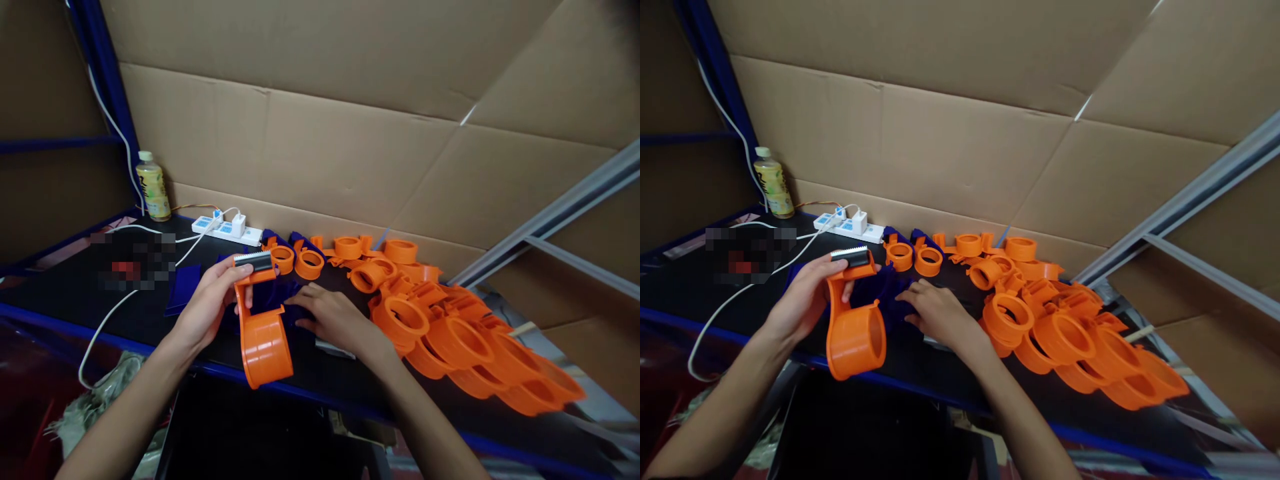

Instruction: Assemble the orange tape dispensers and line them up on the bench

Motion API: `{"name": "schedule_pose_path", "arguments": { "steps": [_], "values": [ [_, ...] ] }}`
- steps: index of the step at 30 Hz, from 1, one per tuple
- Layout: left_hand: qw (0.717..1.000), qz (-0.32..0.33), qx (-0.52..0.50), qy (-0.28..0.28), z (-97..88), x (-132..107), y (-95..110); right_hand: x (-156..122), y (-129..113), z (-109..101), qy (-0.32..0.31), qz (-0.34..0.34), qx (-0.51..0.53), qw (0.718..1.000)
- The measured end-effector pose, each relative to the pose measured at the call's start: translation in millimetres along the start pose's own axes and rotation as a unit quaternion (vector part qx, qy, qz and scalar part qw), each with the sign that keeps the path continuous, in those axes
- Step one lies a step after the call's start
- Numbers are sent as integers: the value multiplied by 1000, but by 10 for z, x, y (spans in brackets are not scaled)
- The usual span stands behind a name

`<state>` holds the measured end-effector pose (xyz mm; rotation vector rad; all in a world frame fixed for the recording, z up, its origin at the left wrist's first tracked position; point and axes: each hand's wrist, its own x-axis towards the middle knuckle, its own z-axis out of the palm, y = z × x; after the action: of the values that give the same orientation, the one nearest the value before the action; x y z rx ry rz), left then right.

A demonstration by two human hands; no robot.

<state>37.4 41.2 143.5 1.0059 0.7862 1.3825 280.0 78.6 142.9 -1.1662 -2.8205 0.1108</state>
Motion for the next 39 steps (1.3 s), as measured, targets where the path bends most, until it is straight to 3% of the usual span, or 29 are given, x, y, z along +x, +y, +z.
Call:
{"name": "schedule_pose_path", "arguments": {
  "steps": [5,10,14,16,18,22,30,34,39],
  "values": [
    [1000,-21,-5,-14,18,-3,14,-1,-25,49,13,-16,9,1000],
    [1000,-23,-11,-16,32,3,8,-13,-3,19,145,-13,89,985],
    [1000,-25,-4,-12,67,7,-35,29,-68,-97,297,70,238,922],
    [999,-33,5,-16,103,5,-68,68,-138,-154,327,117,318,882],
    [999,-44,13,-21,141,3,-101,110,-220,-188,323,136,380,856],
    [998,-55,4,-23,178,10,-145,146,-363,-190,280,124,451,838],
    [998,-58,-23,-21,116,39,-137,10,-354,-301,106,35,583,805],
    [995,-77,-51,-44,109,44,-146,6,-265,-346,86,35,576,812],
    [991,-98,-70,-54,124,32,-125,27,-199,-278,147,34,494,856]
  ]
}}
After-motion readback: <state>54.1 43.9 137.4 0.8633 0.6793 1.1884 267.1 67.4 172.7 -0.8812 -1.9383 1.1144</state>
